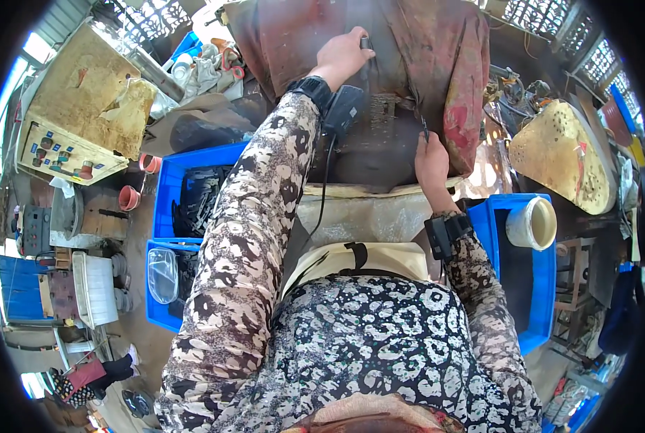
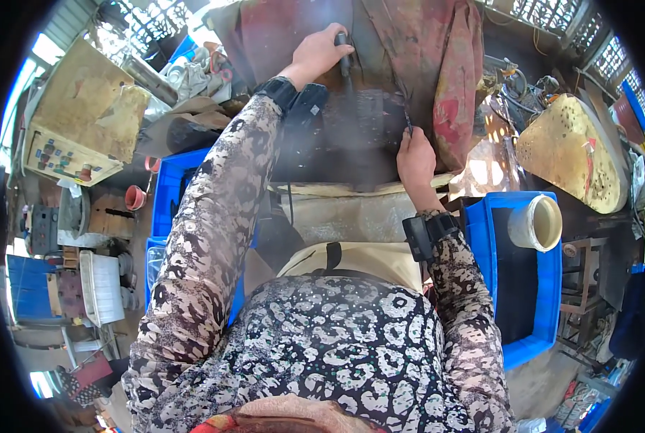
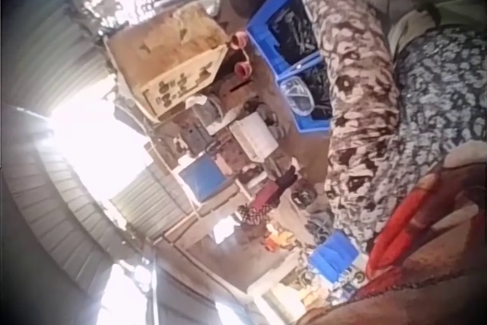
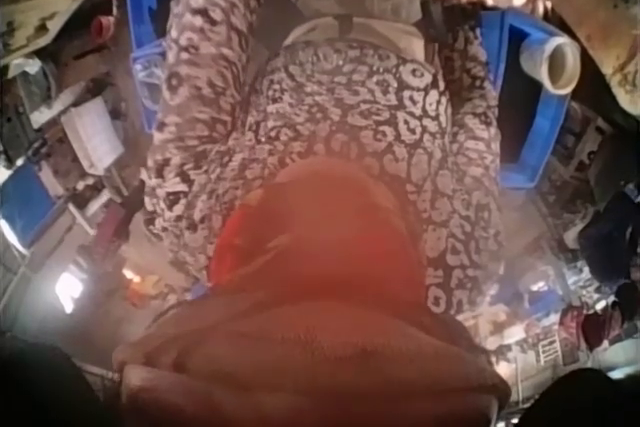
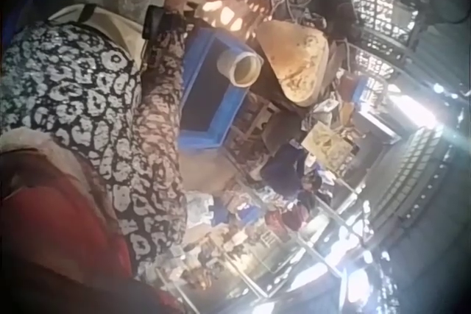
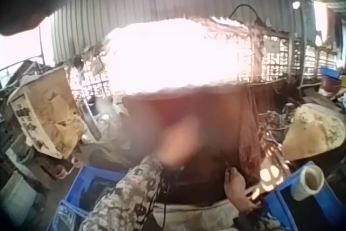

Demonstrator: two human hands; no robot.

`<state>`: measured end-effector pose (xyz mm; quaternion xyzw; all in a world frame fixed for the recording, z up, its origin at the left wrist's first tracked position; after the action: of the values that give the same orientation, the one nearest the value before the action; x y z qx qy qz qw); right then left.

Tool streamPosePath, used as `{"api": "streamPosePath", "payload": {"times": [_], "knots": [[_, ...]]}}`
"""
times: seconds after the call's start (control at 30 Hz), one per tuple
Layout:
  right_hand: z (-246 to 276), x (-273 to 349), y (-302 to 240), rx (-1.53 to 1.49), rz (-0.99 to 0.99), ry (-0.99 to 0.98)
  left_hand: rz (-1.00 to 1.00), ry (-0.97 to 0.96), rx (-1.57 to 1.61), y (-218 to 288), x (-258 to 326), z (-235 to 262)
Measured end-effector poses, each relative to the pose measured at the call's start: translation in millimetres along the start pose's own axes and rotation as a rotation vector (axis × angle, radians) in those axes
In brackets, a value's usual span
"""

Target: Grinding small metal components on a stationary bench grinder.

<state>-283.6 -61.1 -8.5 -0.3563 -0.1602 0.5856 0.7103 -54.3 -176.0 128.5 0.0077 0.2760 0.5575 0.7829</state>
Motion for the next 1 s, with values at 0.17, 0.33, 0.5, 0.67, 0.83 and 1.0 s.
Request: {"api": "streamPosePath", "payload": {"times": [0.17, 0.33, 0.5, 0.67, 0.83, 1.0], "knots": [[-2, 0, 1, 0.011, 0.023, 0.007, 0.011, -0.017, 0.001, -7, -4, 0], [-3, -1, 3, 0.002, 0.054, 0.029, -0.040, 0.073, 0.011, -15, 8, 1], [-7, -3, 6, -0.013, 0.087, 0.029, -0.048, 0.190, 0.139, -54, 72, 33], [-16, -10, 21, 0.021, 0.081, -0.025, 0.283, 0.191, 0.390, -120, 207, 89], [-28, -25, 39, 0.104, 0.159, -0.051, 0.717, 0.331, 0.217, -183, 366, 139], [-37, -44, 57, -0.117, 0.094, -0.209, 0.983, 0.450, 0.022, -206, 525, 162]]}}
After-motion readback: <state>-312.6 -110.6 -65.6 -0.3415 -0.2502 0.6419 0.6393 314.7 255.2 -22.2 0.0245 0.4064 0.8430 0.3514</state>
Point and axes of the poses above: each hand's wrist, its own x-axis away from the middle knuckle, its own z-axis out of the back of the hand, y = z × x, the point moved 4 cm from there along -x, towards the middle knuckle, and after that the axes turned 11 degrees about -z, right-handed, at the moved point
